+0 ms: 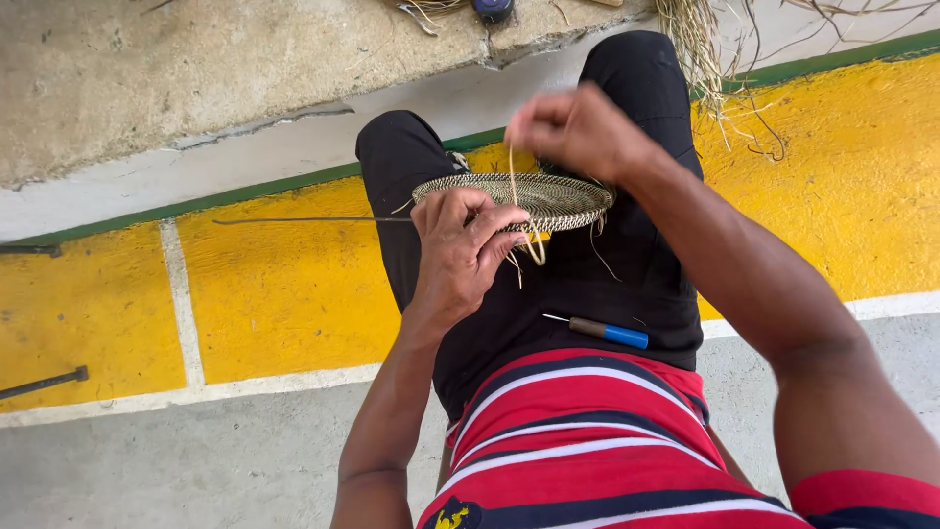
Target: Weaving a small circular basket or mat using natural fiber strands.
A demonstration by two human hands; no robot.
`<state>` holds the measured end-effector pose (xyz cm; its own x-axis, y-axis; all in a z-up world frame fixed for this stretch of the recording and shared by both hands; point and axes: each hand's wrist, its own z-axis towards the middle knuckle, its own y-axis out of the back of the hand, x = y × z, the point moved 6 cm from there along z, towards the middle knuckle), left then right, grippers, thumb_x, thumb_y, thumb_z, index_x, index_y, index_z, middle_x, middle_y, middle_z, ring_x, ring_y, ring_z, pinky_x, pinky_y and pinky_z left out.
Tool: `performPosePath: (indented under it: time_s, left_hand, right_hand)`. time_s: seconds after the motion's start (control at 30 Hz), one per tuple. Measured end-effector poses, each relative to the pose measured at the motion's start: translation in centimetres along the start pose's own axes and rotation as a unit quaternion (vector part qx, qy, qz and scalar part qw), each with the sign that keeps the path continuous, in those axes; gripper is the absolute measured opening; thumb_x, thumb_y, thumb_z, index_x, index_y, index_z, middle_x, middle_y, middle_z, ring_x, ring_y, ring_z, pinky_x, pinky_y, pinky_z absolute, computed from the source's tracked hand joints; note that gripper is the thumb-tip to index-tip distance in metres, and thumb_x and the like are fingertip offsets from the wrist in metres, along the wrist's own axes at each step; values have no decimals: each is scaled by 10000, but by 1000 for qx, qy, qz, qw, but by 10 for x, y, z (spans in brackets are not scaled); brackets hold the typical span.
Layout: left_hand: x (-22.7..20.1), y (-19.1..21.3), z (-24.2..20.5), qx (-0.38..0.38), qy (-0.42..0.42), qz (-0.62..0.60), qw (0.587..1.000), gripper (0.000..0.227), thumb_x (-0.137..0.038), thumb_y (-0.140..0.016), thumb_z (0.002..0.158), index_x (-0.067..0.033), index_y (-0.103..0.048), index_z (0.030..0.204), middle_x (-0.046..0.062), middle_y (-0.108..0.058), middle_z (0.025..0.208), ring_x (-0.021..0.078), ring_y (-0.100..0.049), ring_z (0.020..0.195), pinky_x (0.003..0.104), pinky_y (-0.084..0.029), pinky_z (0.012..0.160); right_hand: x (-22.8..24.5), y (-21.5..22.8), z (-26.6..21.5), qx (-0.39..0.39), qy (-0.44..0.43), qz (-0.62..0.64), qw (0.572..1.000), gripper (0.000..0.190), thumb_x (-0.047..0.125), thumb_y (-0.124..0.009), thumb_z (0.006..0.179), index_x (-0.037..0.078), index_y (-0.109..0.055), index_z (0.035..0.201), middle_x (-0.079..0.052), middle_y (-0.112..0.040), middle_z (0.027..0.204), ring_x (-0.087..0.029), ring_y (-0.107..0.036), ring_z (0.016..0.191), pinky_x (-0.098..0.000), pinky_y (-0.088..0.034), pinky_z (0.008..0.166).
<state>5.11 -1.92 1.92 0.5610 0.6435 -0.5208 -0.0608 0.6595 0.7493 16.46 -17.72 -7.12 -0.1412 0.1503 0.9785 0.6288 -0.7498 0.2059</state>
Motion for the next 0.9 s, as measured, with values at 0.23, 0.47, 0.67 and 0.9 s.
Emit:
performPosePath:
  time_s: [0.23,0.47,0.67,0.9]
  left_hand:
    - [1,3,5,21,18,-12,1000,279,-216,-799,899,-246,-702,1159,-35,-596,1065,211,-550,1084,423,-342,1034]
    - [-4,2,7,11,6,-3,1000,270,-218,-785,918,-213,-692,1172,-53,-668,1061,191,-585,1068,413,-323,1053]
    - [-4,4,8,0,-6,-20,1000,245,-228,-785,925,-202,-708,1156,-58,-708,1092,170,-587,1032,404,-327,1065]
    - [3,9,12,46,10,-13,999,247,-243,-788,890,-188,-713,1119,-44,-707,1063,196,-590,1041,411,-312,1063]
  right_hand:
    - [26,-8,-19,-50,-23,55,997,232,258,-656,1003,81,-743,1125,5,-706,850,-84,-635,765,-286,-554,721]
    - [41,-4,7,-194,163,-345,904,396,159,-667,1033,25,-551,680,-70,-481,599,-225,-489,593,-444,-433,566]
    - [0,25,68,-256,294,-441,808,283,69,-657,936,82,-518,690,-34,-533,651,-199,-514,614,-392,-450,618]
    - [68,34,65,-309,336,-437,775,341,100,-698,982,64,-539,683,-47,-563,687,-208,-539,649,-388,-461,628]
